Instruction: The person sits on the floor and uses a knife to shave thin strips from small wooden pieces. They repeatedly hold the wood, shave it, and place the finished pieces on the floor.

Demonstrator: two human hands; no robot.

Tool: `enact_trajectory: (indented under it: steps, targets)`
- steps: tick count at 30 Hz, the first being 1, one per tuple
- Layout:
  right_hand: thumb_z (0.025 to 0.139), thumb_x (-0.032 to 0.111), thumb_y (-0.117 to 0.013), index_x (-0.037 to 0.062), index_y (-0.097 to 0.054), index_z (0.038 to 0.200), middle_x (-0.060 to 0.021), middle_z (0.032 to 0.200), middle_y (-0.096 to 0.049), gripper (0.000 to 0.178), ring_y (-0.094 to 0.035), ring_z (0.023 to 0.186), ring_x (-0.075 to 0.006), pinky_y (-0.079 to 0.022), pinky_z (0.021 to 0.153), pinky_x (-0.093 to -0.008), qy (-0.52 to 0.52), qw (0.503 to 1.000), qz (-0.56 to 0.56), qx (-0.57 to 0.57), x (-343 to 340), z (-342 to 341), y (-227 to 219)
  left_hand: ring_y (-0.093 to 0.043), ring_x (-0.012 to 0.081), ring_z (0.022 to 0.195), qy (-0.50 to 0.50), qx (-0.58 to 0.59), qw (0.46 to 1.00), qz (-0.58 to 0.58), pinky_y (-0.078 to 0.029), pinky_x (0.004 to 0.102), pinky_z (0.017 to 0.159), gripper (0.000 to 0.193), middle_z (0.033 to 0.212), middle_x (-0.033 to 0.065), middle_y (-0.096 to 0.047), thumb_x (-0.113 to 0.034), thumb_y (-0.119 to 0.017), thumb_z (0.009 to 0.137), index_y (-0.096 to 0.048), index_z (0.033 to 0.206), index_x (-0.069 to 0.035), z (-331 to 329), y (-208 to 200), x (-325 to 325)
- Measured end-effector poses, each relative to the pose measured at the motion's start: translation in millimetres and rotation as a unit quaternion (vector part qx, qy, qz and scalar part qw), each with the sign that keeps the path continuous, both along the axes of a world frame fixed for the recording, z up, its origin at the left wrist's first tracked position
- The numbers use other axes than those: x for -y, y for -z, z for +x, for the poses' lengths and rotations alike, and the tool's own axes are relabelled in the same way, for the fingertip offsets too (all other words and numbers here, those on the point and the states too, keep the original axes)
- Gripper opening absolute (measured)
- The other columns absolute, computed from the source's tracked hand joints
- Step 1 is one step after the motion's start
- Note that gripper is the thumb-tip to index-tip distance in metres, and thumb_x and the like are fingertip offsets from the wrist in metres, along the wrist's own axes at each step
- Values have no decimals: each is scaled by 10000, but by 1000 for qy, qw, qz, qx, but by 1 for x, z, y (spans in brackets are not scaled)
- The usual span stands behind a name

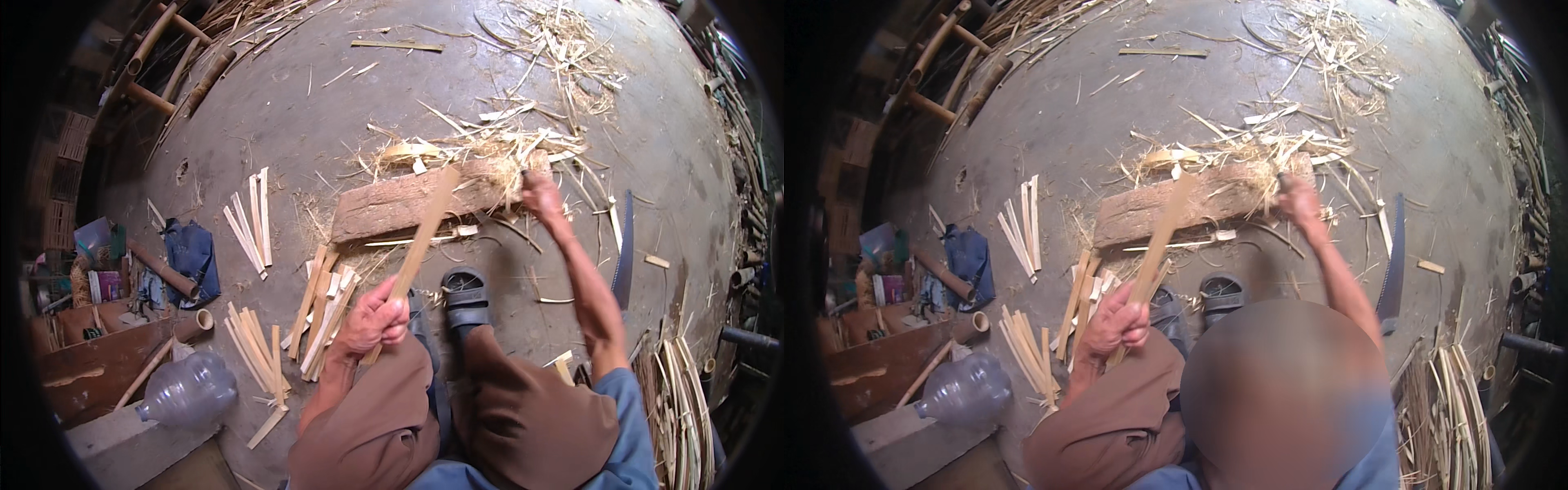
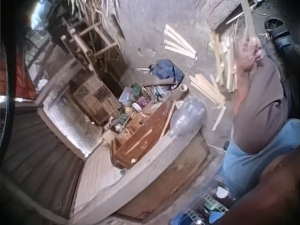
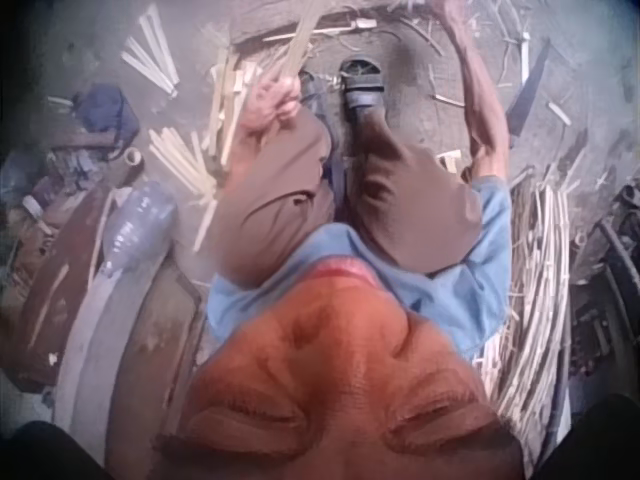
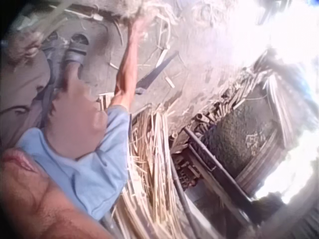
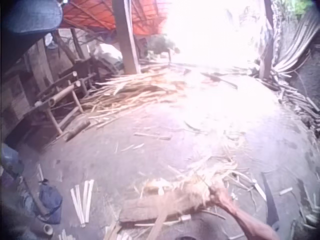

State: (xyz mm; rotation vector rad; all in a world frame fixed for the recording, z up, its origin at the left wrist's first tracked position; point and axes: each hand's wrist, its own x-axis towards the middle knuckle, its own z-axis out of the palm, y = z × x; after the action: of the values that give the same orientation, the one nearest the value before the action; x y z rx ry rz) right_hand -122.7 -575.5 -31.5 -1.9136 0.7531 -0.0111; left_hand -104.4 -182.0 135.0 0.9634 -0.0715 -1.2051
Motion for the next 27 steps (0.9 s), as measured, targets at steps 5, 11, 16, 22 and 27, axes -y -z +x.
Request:
enact_trajectory:
  steps: [5,11,16,22,27]
  targets:
    - [908,240,-552,55,-626,996,-78,679,-613,217,-606,635,-176,-463,517,-346,-34,990,-111,75,-50,-20,-42,-449,54,590,-144,196,970,-7,-422,209,549,427,704,-23,-418,-255,-467,1033,-398,1395,-39,36,60,8]
    - [900,269,-615,39,-591,952,12,614,-493,237,-471,510,-83,-406,460,-269,-17,989,148,25,-111,-38,-61,-484,92,714,-202,241,949,38,-469,251,705,407,814,0,-460,-211,-438,1044,-389,1397,-15,82,78,52]
    - [908,259,-604,35,-564,958,-46,621,-525,233,-519,544,-136,-436,506,-307,-43,990,134,27,-144,-29,-77,-506,69,718,-236,156,959,36,-476,225,653,464,827,-11,-465,-144,-454,1032,-330,1461,-18,90,84,49]
    - [882,207,-585,29,-550,1036,-166,714,-589,239,-584,648,-276,-467,625,-380,-67,996,-19,62,-133,-28,-67,-473,41,637,-236,173,946,142,-448,184,543,370,815,-21,-476,-145,-530,1001,-456,1339,-16,83,99,35]
    - [894,214,-583,24,-556,1017,-153,736,-584,228,-553,686,-205,-453,640,-362,-62,997,54,7,-141,-35,-68,-658,160,815,-294,225,921,117,-573,274,691,366,953,98,-633,-147,-570,978,-385,1276,-42,93,89,36]
